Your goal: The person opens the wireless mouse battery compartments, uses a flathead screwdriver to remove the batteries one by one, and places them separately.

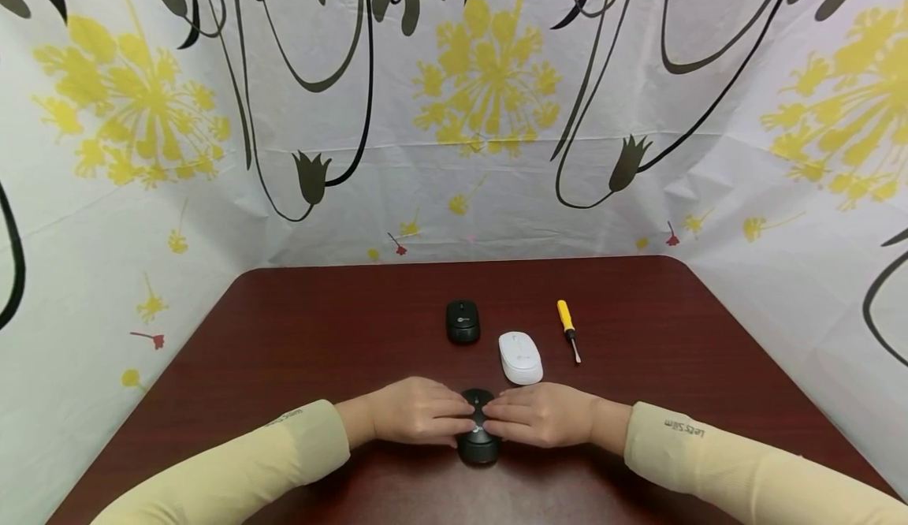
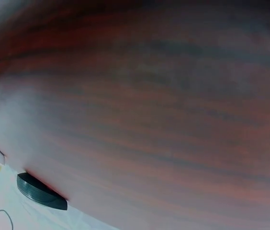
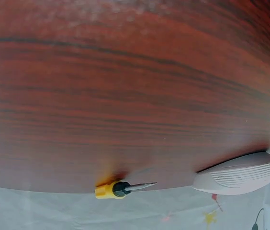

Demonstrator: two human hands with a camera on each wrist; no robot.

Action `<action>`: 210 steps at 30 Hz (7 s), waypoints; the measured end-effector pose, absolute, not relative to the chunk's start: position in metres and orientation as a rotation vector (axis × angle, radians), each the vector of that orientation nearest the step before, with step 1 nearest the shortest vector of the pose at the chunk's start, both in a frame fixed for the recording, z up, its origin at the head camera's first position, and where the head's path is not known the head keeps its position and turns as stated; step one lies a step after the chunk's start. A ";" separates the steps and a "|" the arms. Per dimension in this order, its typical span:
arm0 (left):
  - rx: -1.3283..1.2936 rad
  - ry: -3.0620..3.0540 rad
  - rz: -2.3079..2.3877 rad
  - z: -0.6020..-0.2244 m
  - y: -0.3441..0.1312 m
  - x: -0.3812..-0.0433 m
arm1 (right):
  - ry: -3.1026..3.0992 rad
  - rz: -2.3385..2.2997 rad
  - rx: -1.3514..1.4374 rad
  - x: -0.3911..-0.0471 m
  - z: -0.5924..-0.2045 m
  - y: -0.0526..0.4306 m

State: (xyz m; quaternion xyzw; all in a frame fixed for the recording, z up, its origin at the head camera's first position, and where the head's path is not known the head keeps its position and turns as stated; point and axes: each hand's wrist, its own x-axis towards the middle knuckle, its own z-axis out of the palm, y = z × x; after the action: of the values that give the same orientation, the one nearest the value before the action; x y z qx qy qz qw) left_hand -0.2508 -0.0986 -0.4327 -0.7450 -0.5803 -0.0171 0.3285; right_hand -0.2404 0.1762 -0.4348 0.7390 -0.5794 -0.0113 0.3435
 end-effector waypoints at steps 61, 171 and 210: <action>-1.629 -1.917 -0.600 -0.408 -0.094 -0.235 | -1.846 0.519 1.606 -0.226 -0.406 0.177; -0.582 -2.257 -2.698 -0.418 -0.078 -0.203 | -2.584 1.695 0.809 -0.209 -0.392 0.143; -0.562 -2.271 -2.691 -0.419 -0.079 -0.203 | -2.565 1.673 0.772 -0.207 -0.394 0.141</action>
State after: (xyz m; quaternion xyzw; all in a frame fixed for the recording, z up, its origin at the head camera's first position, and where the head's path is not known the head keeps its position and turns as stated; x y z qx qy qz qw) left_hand -0.2034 -0.0792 -0.4194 -0.1542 -0.6227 -0.7377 -0.2106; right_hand -0.2075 0.1405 -0.3936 0.2443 -0.8121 0.5298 -0.0084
